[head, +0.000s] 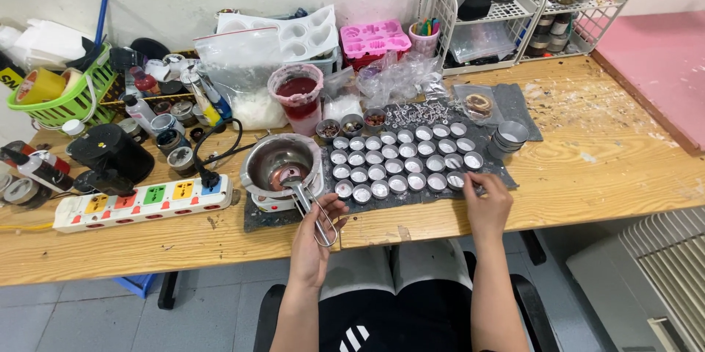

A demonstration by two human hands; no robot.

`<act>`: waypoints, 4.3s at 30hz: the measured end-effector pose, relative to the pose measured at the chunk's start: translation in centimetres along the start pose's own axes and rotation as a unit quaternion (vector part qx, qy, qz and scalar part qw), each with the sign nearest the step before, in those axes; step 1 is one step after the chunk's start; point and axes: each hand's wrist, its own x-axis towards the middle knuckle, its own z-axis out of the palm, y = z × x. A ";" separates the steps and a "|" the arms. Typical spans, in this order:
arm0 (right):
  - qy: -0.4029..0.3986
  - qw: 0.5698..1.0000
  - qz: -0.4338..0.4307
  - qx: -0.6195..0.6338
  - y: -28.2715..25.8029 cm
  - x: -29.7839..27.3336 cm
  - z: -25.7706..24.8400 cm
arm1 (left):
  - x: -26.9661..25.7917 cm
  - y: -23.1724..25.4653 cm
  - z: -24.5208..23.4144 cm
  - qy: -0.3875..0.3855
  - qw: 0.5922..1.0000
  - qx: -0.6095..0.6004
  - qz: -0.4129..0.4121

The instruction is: Preparing small candles by arranging wicks and adding wax components in a studio.

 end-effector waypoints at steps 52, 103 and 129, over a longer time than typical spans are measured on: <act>-0.242 0.967 -0.059 -0.061 4.7 6.6 2.7 | -0.2 0.0 0.3 0.005 1.000 -0.005 0.005; -0.526 0.757 -0.387 0.032 -25.1 2.6 4.3 | -0.8 0.4 -0.7 -0.133 0.902 -0.401 -0.088; -0.475 0.848 -0.198 0.129 -26.9 3.7 8.0 | 0.9 -0.7 -2.5 0.000 0.998 -0.058 -0.017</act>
